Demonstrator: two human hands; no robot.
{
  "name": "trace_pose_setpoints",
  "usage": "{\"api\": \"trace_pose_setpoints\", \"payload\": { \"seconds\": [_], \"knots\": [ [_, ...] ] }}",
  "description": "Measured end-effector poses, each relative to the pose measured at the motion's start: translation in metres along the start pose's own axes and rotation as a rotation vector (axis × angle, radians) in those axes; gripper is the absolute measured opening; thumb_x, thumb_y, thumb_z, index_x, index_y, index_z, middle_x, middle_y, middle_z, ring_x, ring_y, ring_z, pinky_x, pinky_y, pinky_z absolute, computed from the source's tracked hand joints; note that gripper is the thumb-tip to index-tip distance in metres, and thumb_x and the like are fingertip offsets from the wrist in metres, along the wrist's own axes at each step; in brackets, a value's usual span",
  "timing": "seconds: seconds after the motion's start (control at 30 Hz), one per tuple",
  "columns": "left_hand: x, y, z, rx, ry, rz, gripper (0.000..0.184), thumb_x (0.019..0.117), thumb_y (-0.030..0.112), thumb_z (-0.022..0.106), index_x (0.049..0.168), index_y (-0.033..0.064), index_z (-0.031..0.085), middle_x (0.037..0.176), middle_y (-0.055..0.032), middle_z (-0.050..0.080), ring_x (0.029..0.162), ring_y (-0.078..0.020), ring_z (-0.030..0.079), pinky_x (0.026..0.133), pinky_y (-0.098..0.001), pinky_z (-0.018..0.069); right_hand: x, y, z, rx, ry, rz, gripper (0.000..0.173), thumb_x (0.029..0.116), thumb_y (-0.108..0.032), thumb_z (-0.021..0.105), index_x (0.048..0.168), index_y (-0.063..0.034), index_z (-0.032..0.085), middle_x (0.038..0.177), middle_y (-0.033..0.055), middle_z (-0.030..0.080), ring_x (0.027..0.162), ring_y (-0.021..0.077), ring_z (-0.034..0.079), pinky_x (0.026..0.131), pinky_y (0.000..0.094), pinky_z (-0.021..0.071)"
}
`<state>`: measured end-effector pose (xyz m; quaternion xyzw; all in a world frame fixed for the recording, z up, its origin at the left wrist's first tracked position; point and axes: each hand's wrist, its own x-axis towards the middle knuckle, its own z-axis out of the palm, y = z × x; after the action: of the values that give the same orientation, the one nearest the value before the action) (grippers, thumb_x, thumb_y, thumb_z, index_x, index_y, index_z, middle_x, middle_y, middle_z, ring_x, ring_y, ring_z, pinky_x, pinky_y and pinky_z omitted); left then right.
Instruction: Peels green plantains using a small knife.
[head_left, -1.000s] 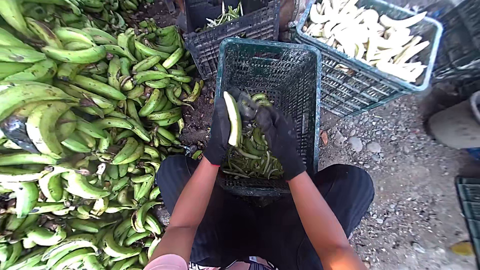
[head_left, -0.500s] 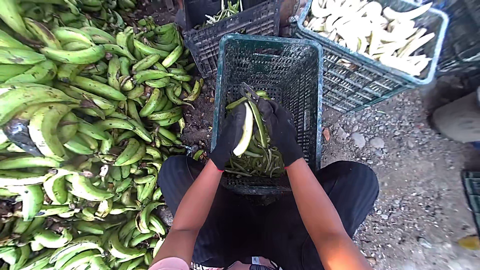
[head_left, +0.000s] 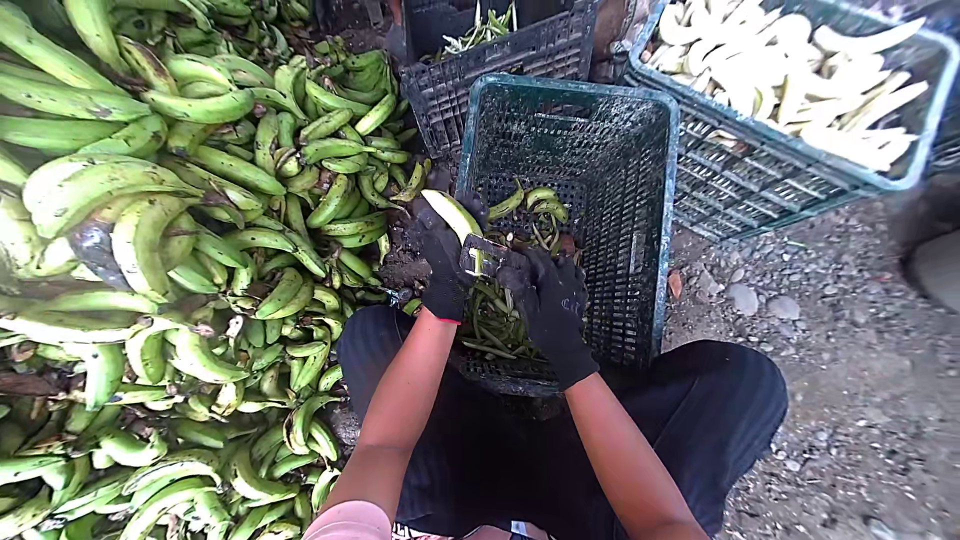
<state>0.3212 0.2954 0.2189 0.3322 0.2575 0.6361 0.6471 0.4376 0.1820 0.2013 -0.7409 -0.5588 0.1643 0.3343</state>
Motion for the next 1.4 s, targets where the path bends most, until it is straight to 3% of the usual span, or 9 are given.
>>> {"api": "trace_pose_setpoints", "payload": {
  "seconds": [0.13, 0.3, 0.57, 0.73, 0.87, 0.97, 1.1, 1.23, 1.4],
  "knots": [
    [-0.012, -0.009, 0.007, 0.289, -0.146, -0.052, 0.061, 0.1096, 0.041, 0.009, 0.151, 0.0047, 0.036, 0.124, -0.0057, 0.063, 0.096, -0.0099, 0.065, 0.086, -0.0306, 0.0571, 0.008, 0.006, -0.013, -0.018, 0.007, 0.064, 0.07, 0.0994, -0.07, 0.029, 0.149, -0.0264, 0.053, 0.135, 0.028, 0.055, 0.12, 0.0519, 0.053, 0.083, 0.0723, 0.0436],
    [-0.018, -0.005, 0.003, 0.746, -0.12, 0.048, 0.059, 0.1104, 0.035, 0.014, 0.152, -0.0002, 0.037, 0.145, -0.0149, 0.05, 0.123, -0.0095, 0.054, 0.104, -0.0267, 0.0452, 0.013, 0.011, -0.015, -0.168, 0.036, 0.031, 0.076, 0.0951, -0.079, 0.026, 0.154, -0.0353, 0.045, 0.13, 0.0268, 0.057, 0.116, 0.0501, 0.055, 0.082, 0.0693, 0.0443],
    [-0.03, 0.004, 0.011, 1.065, -0.413, -0.103, 0.056, 0.1118, 0.034, 0.024, 0.141, -0.0049, 0.052, 0.124, -0.0205, 0.065, 0.113, -0.0165, 0.064, 0.104, -0.036, 0.0492, 0.046, 0.031, -0.03, 0.121, -0.178, 0.104, 0.065, 0.1065, -0.059, 0.028, 0.131, -0.0122, 0.067, 0.116, 0.0177, 0.07, 0.113, 0.035, 0.065, 0.094, 0.0618, 0.0471],
    [-0.038, -0.007, 0.011, 1.049, -0.585, -0.026, 0.053, 0.1111, 0.03, 0.028, 0.148, -0.0017, 0.049, 0.142, -0.0194, 0.059, 0.13, -0.0198, 0.058, 0.113, -0.0381, 0.042, 0.049, 0.043, -0.025, 0.124, -0.084, 0.256, 0.06, 0.1058, -0.056, 0.032, 0.136, -0.013, 0.062, 0.12, 0.0201, 0.068, 0.114, 0.0395, 0.063, 0.089, 0.0673, 0.0455],
    [-0.02, -0.024, 0.007, 0.715, -0.062, -0.189, 0.063, 0.1096, 0.044, 0.014, 0.13, 0.0038, 0.057, 0.097, -0.0117, 0.067, 0.08, -0.0192, 0.066, 0.072, -0.0419, 0.0593, 0.034, 0.046, -0.021, 0.047, -0.02, 0.137, 0.071, 0.1007, -0.066, 0.028, 0.145, -0.0196, 0.058, 0.137, 0.0205, 0.06, 0.128, 0.0418, 0.055, 0.099, 0.0691, 0.042],
    [-0.015, -0.023, 0.003, 0.401, 0.169, -0.244, 0.052, 0.1109, 0.043, 0.024, 0.136, 0.0051, 0.049, 0.101, -0.0076, 0.059, 0.085, -0.0128, 0.061, 0.079, -0.0344, 0.0553, 0.005, 0.041, -0.012, -0.106, 0.065, -0.074, 0.074, 0.097, -0.071, 0.035, 0.143, -0.0175, 0.059, 0.13, 0.0268, 0.058, 0.12, 0.0497, 0.054, 0.092, 0.071, 0.0424],
    [-0.013, -0.019, 0.002, 0.279, 0.317, -0.385, 0.042, 0.1115, 0.038, 0.026, 0.121, 0.0062, 0.051, 0.083, -0.0067, 0.061, 0.064, -0.0138, 0.062, 0.058, -0.0293, 0.0561, -0.008, 0.043, -0.002, -0.164, 0.257, -0.231, 0.079, 0.0905, -0.079, 0.042, 0.137, -0.0198, 0.067, 0.122, 0.0211, 0.064, 0.117, 0.0444, 0.056, 0.098, 0.0672, 0.0368],
    [-0.014, -0.018, 0.009, 0.286, 0.344, -0.345, 0.039, 0.1116, 0.034, 0.028, 0.114, 0.0044, 0.053, 0.083, -0.0067, 0.059, 0.069, -0.0149, 0.061, 0.064, -0.0324, 0.056, -0.004, 0.03, -0.015, -0.171, 0.192, -0.13, 0.076, 0.0922, -0.077, 0.041, 0.135, -0.02, 0.067, 0.125, 0.0221, 0.063, 0.119, 0.045, 0.056, 0.096, 0.0667, 0.0379],
    [-0.022, -0.021, 0.002, 0.55, 0.038, -0.233, 0.052, 0.1117, 0.04, 0.026, 0.134, 0.0014, 0.052, 0.104, -0.0105, 0.064, 0.089, -0.014, 0.065, 0.081, -0.035, 0.0577, 0.008, 0.023, -0.03, -0.193, 0.026, -0.006, 0.067, 0.0973, -0.067, 0.041, 0.135, -0.0187, 0.066, 0.123, 0.0264, 0.064, 0.115, 0.0508, 0.058, 0.084, 0.0709, 0.0434]
  ]
}}
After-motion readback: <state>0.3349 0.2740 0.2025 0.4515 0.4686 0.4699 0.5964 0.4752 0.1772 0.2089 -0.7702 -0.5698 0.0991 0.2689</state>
